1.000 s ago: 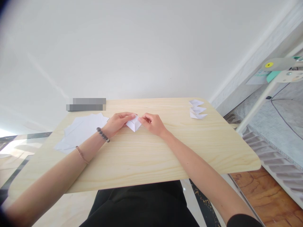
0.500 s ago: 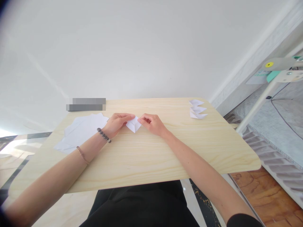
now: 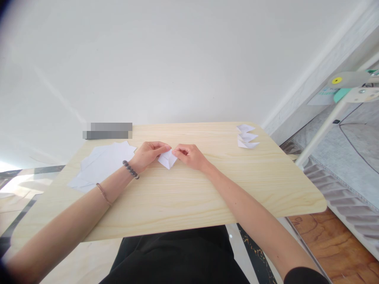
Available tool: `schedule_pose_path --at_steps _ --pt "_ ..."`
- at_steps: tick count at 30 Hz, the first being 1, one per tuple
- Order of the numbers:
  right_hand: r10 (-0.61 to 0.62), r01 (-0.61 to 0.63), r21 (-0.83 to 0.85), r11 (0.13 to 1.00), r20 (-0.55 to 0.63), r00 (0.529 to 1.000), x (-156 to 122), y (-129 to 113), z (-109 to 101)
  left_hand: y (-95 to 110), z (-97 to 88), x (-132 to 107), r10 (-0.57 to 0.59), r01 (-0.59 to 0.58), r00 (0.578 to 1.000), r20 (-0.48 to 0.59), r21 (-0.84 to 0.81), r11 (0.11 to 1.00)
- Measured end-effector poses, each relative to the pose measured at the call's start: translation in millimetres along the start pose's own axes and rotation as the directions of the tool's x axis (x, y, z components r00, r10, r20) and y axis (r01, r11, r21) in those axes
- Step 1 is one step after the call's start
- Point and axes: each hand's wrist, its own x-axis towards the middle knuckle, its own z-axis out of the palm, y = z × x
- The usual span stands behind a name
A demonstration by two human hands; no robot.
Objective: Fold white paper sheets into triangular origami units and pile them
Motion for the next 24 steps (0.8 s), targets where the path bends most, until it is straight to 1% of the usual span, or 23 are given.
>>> schedule_pose_path --at_steps 2,4,7,9,11,15,19,21,24 --pt "0.018 -0.018 0.028 0.999 -0.014 1.000 0.4 0.6 -1.0 -0.1 -0.4 -0.1 0.042 -0.042 0.999 0.003 0.019 0.999" --pt "0.035 -0.033 0.049 0.998 -0.044 0.998 0.6 1.1 -2.1 1.6 -1.7 -1.0 0.050 -0.053 0.998 0.043 0.060 0.997" --pt "0.055 -0.049 0.066 0.997 -0.091 0.994 0.7 1.6 -3.5 5.9 -4.6 -2.6 -0.008 -0.019 0.993 0.121 0.214 0.977" --pt "0.050 -0.044 0.056 0.997 -0.108 0.993 0.5 1.9 -3.6 8.0 -6.3 -3.2 -0.039 -0.006 0.990 0.135 0.315 0.949" --pt "0.039 -0.036 0.029 0.999 -0.115 0.993 0.3 2.1 -3.1 8.5 -7.0 -3.0 -0.052 0.002 0.990 0.133 0.353 0.936" --pt "0.041 -0.039 0.015 0.999 -0.110 0.993 0.3 2.2 -1.8 5.4 -6.4 -0.8 -0.050 0.005 0.989 0.138 0.313 0.950" --pt "0.052 -0.047 0.044 0.998 -0.120 0.991 0.8 2.4 -2.4 2.7 -5.6 0.5 -0.039 0.008 0.993 0.107 0.274 0.962" --pt "0.053 -0.046 0.056 0.997 -0.134 0.990 1.0 2.9 -3.1 2.9 -5.8 0.2 -0.033 0.007 0.990 0.134 0.192 0.981" --pt "0.057 -0.049 0.066 0.997 -0.135 0.989 1.4 4.1 -3.6 4.5 -6.6 -0.9 -0.016 0.008 0.978 0.210 0.037 0.999"
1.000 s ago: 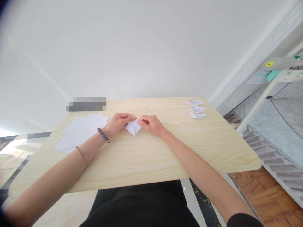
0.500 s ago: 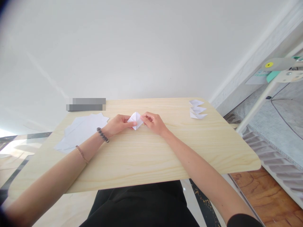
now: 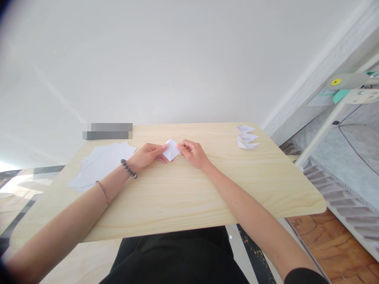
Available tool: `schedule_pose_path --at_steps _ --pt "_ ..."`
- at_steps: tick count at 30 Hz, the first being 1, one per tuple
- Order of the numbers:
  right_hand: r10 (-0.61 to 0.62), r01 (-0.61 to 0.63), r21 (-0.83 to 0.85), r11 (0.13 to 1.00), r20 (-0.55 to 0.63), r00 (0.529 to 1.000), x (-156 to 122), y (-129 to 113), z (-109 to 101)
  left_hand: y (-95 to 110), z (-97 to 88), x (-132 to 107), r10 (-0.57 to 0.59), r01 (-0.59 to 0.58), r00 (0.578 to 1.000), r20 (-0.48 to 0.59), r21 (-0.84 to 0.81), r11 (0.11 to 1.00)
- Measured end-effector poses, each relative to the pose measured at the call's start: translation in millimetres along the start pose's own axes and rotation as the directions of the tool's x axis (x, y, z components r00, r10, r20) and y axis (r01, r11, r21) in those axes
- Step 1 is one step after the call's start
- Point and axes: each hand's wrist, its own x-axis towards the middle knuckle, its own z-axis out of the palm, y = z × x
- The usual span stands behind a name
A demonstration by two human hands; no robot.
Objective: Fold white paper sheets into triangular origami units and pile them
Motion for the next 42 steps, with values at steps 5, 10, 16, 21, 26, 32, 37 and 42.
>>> schedule_pose_path --at_steps 5,10,16,21,26,32,37,42 --pt "0.003 -0.002 -0.021 1.000 0.016 1.000 0 0 0 2 0.2 -1 0.011 -0.010 1.000 0.002 -0.063 0.998" --pt "0.007 -0.007 -0.003 1.000 0.048 0.999 -1 -1 -1 3 4.1 -1 0.010 -0.012 0.999 -0.052 -0.042 0.999" --pt "-0.026 0.032 -0.059 0.998 0.107 0.994 -2 -2 1 -2 3.7 -1 0.065 -0.053 0.991 -0.114 0.108 0.993" --pt "-0.014 0.020 -0.050 0.999 0.125 0.992 -2 -3 1 -3 2.7 -1 0.065 -0.045 0.989 -0.134 0.147 0.988" --pt "-0.040 0.053 -0.073 0.996 0.175 0.984 -2 -4 1 -4 5.3 1 0.055 -0.041 0.984 -0.168 0.083 0.996" --pt "-0.063 0.084 -0.114 0.990 0.173 0.983 -3 -4 3 -8 4.8 3 0.009 0.005 0.980 -0.201 0.069 0.998" --pt "-0.030 0.045 -0.098 0.994 0.152 0.988 -2 -2 4 -5 3.8 2 0.019 -0.002 0.983 -0.181 0.093 0.996" --pt "-0.012 0.017 -0.047 0.999 0.105 0.994 -2 -1 3 -4 4.0 1 0.080 -0.077 0.994 -0.076 0.042 0.996"
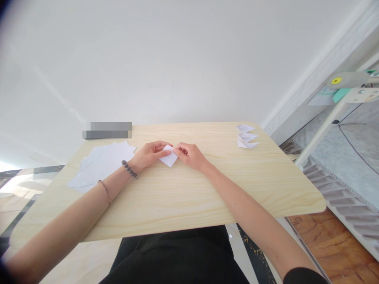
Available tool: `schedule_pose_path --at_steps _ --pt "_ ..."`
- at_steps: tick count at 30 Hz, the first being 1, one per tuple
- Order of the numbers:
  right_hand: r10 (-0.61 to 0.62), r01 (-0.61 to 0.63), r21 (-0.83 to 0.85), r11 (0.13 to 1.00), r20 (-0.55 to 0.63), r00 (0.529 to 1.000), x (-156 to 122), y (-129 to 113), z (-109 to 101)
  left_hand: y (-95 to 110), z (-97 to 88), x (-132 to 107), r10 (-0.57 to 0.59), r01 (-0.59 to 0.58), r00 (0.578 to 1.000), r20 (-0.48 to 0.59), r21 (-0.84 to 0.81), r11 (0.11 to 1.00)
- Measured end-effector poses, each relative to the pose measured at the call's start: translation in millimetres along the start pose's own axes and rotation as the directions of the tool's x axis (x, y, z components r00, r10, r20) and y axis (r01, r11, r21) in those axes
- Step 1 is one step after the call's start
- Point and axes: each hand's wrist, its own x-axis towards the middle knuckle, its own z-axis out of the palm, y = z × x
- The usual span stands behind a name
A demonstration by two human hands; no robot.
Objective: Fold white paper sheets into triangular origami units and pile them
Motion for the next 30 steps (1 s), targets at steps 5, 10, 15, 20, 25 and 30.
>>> schedule_pose_path --at_steps 5,10,15,20,25,30 --pt "0.000 -0.002 -0.044 0.999 -0.057 0.998 0.2 1.5 -0.9 -3.1 -0.5 1.3 -0.050 0.044 0.997 0.058 0.093 0.995" --pt "-0.024 0.019 -0.068 0.997 -0.070 0.997 1.3 3.6 -0.7 -4.4 -1.8 1.5 -0.061 0.054 0.997 0.045 0.143 0.988" --pt "-0.011 0.006 -0.054 0.999 -0.084 0.996 2.7 6.0 -0.3 -4.9 -1.2 1.8 -0.064 0.064 0.998 -0.005 0.134 0.989" --pt "0.034 -0.035 -0.008 0.999 -0.125 0.992 3.3 7.8 -0.7 -1.2 -0.7 1.1 -0.085 0.085 0.996 -0.003 0.081 0.993" --pt "0.036 -0.034 0.012 0.999 -0.157 0.987 3.3 5.8 -0.7 0.0 -1.5 0.5 -0.047 0.037 0.998 0.048 0.191 0.981" --pt "0.041 -0.041 0.005 0.999 -0.136 0.990 2.5 1.8 -0.6 -2.3 -2.6 1.6 -0.033 0.023 0.998 0.051 0.176 0.984"
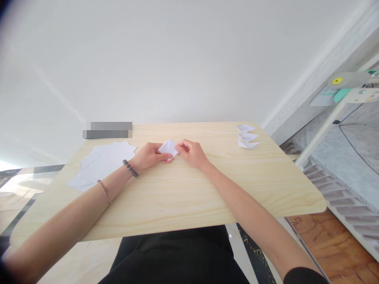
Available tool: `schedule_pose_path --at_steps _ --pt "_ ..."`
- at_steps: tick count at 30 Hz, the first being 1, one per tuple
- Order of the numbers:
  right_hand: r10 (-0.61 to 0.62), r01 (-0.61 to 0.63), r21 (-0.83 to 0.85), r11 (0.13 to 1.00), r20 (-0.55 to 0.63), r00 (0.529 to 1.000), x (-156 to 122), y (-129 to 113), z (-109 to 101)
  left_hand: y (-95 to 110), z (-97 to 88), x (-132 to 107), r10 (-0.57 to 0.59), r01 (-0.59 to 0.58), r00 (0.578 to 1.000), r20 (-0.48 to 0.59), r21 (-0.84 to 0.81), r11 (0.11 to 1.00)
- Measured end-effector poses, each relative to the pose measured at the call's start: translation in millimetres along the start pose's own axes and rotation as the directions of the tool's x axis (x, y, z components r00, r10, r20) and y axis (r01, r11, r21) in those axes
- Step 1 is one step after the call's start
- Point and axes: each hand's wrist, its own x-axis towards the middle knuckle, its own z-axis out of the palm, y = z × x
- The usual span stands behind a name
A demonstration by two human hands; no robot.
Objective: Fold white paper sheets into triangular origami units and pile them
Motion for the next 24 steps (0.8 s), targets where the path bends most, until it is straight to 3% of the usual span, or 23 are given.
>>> schedule_pose_path --at_steps 5,14,24 --pt "-0.013 0.013 -0.003 1.000 -0.032 0.999 0.1 0.0 -1.2 1.4 -1.0 0.1 -0.060 0.064 0.997 0.041 -0.115 0.991" --pt "-0.030 0.030 -0.011 0.999 -0.004 1.000 0.6 -2.1 -1.7 5.6 -3.0 0.1 -0.049 0.082 0.993 0.107 -0.334 0.939" --pt "-0.012 0.011 0.050 0.999 0.012 1.000 -1.2 -0.9 -2.2 1.2 -2.3 0.5 0.023 -0.011 0.996 0.087 -0.138 0.990"
